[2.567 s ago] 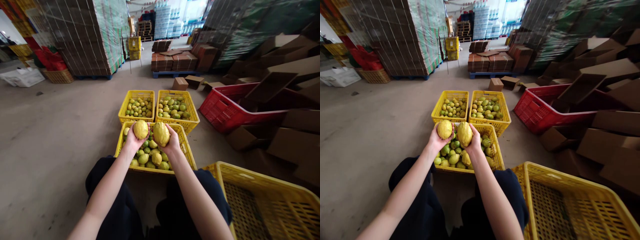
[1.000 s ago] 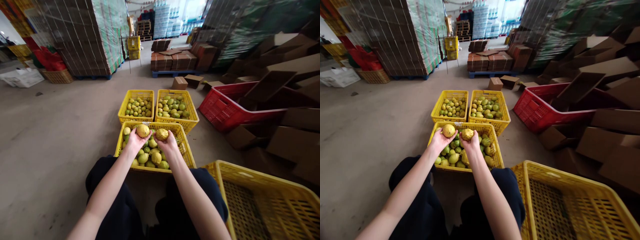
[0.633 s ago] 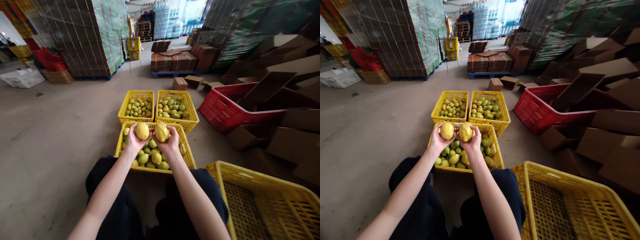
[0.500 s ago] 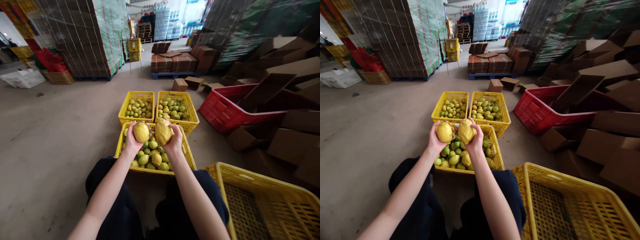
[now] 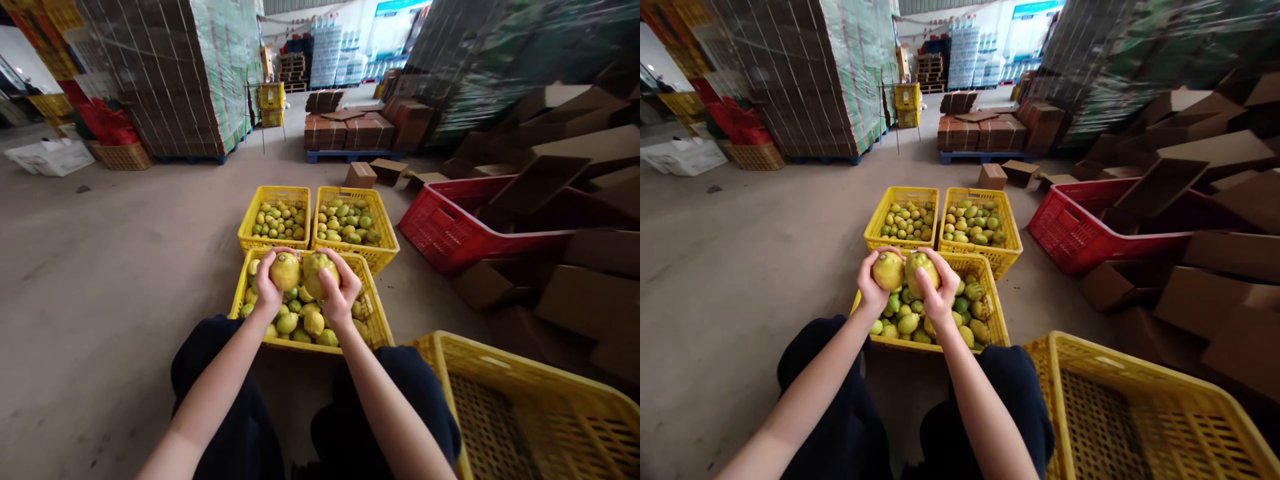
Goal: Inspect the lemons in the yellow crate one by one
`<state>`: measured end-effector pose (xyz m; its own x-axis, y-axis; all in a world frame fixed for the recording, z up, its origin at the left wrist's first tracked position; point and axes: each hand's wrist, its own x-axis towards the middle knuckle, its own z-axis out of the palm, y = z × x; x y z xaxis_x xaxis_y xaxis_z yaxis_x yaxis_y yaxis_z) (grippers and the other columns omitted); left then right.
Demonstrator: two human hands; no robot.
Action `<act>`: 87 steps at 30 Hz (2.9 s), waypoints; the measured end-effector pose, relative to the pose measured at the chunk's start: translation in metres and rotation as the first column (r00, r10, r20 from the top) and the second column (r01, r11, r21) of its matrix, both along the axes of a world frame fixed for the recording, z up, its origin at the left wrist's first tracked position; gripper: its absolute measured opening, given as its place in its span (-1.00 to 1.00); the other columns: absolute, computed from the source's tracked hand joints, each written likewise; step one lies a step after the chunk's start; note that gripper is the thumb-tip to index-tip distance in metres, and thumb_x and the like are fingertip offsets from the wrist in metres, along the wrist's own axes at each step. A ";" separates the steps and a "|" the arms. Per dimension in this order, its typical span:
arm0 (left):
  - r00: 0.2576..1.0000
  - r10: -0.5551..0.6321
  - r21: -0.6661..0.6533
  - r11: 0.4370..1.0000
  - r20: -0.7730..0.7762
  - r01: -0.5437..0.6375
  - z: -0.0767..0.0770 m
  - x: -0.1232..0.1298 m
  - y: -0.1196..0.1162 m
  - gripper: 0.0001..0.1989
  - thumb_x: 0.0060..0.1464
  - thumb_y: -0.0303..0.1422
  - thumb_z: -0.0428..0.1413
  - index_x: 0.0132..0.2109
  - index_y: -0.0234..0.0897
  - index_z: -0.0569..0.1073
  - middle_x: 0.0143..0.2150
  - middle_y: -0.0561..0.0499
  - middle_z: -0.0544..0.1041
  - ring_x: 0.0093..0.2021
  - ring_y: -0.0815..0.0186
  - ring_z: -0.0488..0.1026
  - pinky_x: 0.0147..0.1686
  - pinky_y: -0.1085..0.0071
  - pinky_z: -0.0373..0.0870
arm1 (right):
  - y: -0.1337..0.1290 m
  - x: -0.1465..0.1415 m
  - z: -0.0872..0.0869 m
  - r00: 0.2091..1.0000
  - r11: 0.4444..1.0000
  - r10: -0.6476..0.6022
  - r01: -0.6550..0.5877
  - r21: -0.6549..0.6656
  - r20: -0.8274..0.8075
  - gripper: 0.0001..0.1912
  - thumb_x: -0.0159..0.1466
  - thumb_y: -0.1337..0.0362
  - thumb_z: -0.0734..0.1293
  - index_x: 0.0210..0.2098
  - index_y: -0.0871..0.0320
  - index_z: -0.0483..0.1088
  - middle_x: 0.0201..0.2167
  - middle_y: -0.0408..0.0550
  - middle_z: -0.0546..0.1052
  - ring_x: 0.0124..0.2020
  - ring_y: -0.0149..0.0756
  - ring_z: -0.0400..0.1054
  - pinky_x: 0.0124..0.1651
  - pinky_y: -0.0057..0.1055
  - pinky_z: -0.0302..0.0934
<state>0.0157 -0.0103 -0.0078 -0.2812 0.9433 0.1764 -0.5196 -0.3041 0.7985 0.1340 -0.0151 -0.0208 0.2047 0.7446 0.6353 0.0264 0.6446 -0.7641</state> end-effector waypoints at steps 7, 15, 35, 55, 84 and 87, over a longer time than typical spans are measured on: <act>0.996 0.008 0.125 0.992 -0.084 0.003 0.002 -0.005 -0.004 -0.61 0.08 -0.24 -0.09 -0.40 -0.29 0.59 -0.46 -0.04 0.55 -0.36 0.28 0.49 -0.19 0.39 0.40 | -0.011 0.003 0.007 0.989 0.987 -0.060 0.039 0.154 0.133 -0.65 -0.04 0.26 0.43 -0.21 0.07 0.55 -0.22 -0.01 0.62 -0.13 0.01 0.50 0.01 -0.02 0.38; 0.993 0.021 0.097 0.995 -0.116 -0.010 0.005 -0.007 -0.007 -0.65 0.03 -0.26 -0.04 -0.47 -0.31 0.58 -0.45 -0.10 0.55 -0.30 0.20 0.50 -0.11 0.35 0.38 | -0.019 0.002 0.013 0.977 0.968 0.095 -0.136 -0.212 -0.190 -0.64 -0.22 0.44 0.48 -0.39 0.01 0.56 -0.27 -0.06 0.61 0.00 0.07 0.44 0.18 0.03 0.25; 0.922 -0.120 -0.185 0.962 0.367 0.199 0.005 -0.007 0.005 -0.70 0.12 -0.28 -0.04 -0.35 -0.31 0.55 -0.36 -0.02 0.59 -0.24 0.26 0.56 -0.12 0.34 0.46 | 0.000 -0.024 -0.005 0.816 0.873 -0.038 -0.253 -0.416 -0.577 -0.84 0.12 0.17 0.37 -0.32 0.08 0.49 -0.32 -0.22 0.57 -0.19 -0.34 0.44 -0.04 -0.46 0.32; 0.836 -0.202 -0.214 0.912 0.510 0.351 0.007 -0.009 0.007 -0.68 0.16 -0.26 -0.03 0.00 -0.17 0.48 -0.15 -0.03 0.59 -0.17 0.22 0.57 -0.21 0.29 0.54 | 0.008 0.006 0.021 0.308 0.533 0.203 -0.831 -0.159 -0.929 -0.69 0.15 0.22 0.22 -0.13 0.12 0.42 -0.28 -0.04 0.60 -0.22 -0.18 0.52 -0.16 -0.15 0.45; 0.745 -0.230 -0.112 0.919 0.626 0.378 0.004 0.013 0.013 -0.68 0.08 -0.34 -0.06 -0.08 -0.22 0.50 -0.06 -0.03 0.58 0.03 0.27 0.48 -0.02 0.40 0.46 | 0.020 -0.010 0.009 0.104 0.670 0.110 -0.743 -0.004 -0.989 -0.67 0.22 0.21 0.20 -0.07 0.03 0.45 -0.07 -0.12 0.57 0.10 -0.17 0.38 0.18 -0.06 0.24; 0.792 -0.219 -0.136 0.926 0.570 0.353 0.002 0.013 0.014 -0.70 0.07 -0.33 -0.06 -0.13 -0.21 0.51 -0.07 -0.02 0.58 0.07 0.27 0.46 0.03 0.38 0.44 | 0.020 -0.010 0.010 0.114 0.669 0.105 -0.743 -0.015 -0.988 -0.67 0.25 0.22 0.17 -0.06 0.03 0.44 -0.08 -0.12 0.57 0.10 -0.17 0.38 0.16 -0.07 0.27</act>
